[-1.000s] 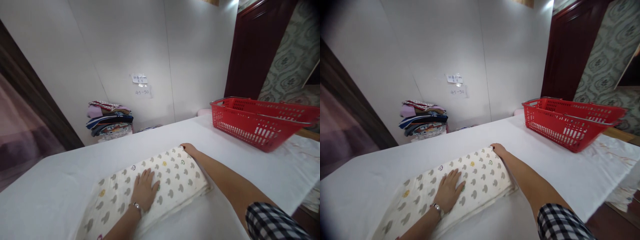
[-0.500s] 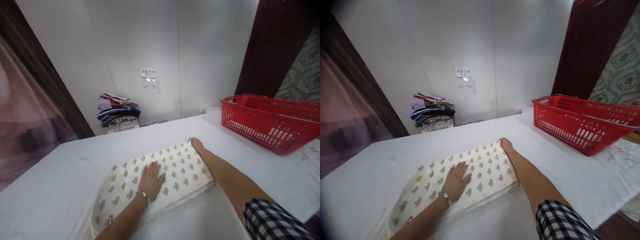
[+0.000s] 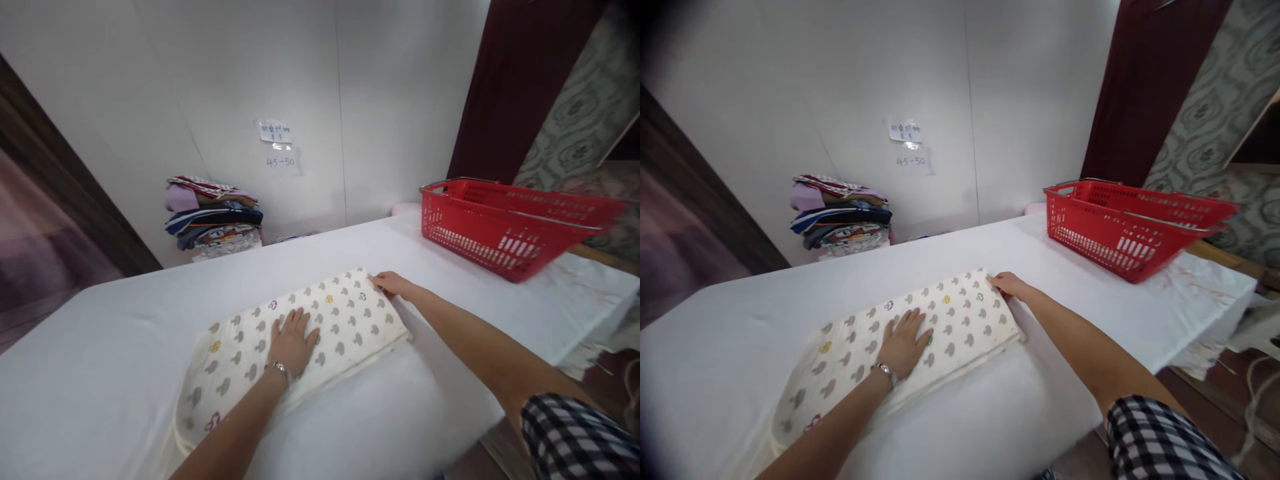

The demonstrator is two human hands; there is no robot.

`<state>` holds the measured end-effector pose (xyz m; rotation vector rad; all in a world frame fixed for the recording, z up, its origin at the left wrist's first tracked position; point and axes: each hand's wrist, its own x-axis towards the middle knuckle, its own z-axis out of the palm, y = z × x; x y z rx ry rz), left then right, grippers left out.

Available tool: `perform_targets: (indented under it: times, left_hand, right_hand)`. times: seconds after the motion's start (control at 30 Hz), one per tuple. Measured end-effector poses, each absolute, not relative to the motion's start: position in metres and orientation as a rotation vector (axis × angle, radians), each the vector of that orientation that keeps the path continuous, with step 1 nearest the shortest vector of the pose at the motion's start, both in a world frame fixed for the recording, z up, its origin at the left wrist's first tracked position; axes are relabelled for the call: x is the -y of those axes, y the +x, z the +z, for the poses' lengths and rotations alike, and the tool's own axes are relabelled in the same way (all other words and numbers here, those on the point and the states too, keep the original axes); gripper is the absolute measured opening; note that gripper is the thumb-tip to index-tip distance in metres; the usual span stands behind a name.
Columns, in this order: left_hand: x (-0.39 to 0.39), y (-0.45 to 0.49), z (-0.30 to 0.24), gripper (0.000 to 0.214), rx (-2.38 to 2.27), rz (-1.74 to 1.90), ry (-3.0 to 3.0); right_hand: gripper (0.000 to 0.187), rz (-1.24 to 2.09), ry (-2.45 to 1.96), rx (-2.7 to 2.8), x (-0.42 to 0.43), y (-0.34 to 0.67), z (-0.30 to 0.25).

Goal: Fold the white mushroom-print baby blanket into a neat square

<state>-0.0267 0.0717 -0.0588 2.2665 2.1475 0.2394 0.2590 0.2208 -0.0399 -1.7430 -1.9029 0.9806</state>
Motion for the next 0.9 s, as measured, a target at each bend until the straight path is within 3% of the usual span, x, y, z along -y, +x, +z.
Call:
perform_targets:
  times: [0.13,0.37,0.47,0.6,0.73,0.9]
  left_hand:
    - [-0.073,-0.026,-0.054,0.055,-2.131,0.216,2.261]
    - [-0.074,-0.026,-0.051,0.055,-2.106,0.215,2.204]
    - [-0.078,-0.028,-0.052,0.053,-2.089,0.276,2.181]
    - [-0.08,-0.035,-0.043,0.049,-2.043,0.353,2.033]
    - [-0.056,-0.037,-0.031,0.056,-1.914,0.447,2.038]
    - [-0.013,-0.026,-0.037,0.057,-1.703,0.274,2.357]
  right_hand:
    - [0.031,0.9,-1.818,1.962,-0.18,0.271,-0.042]
    - [0.049,0.786,-1.898,1.98,-0.131,0.286,-0.047]
    - [0.044,0.764,-1.862,1.971,-0.121,0.291,-0.044]
    - [0.023,0.739,-1.829,1.874,-0.111,0.3,-0.038]
    - [0.029,0.927,-1.789,1.818,-0.094,0.307,-0.036]
    - [0.038,1.193,-1.764,1.78,-0.083,0.303,-0.035]
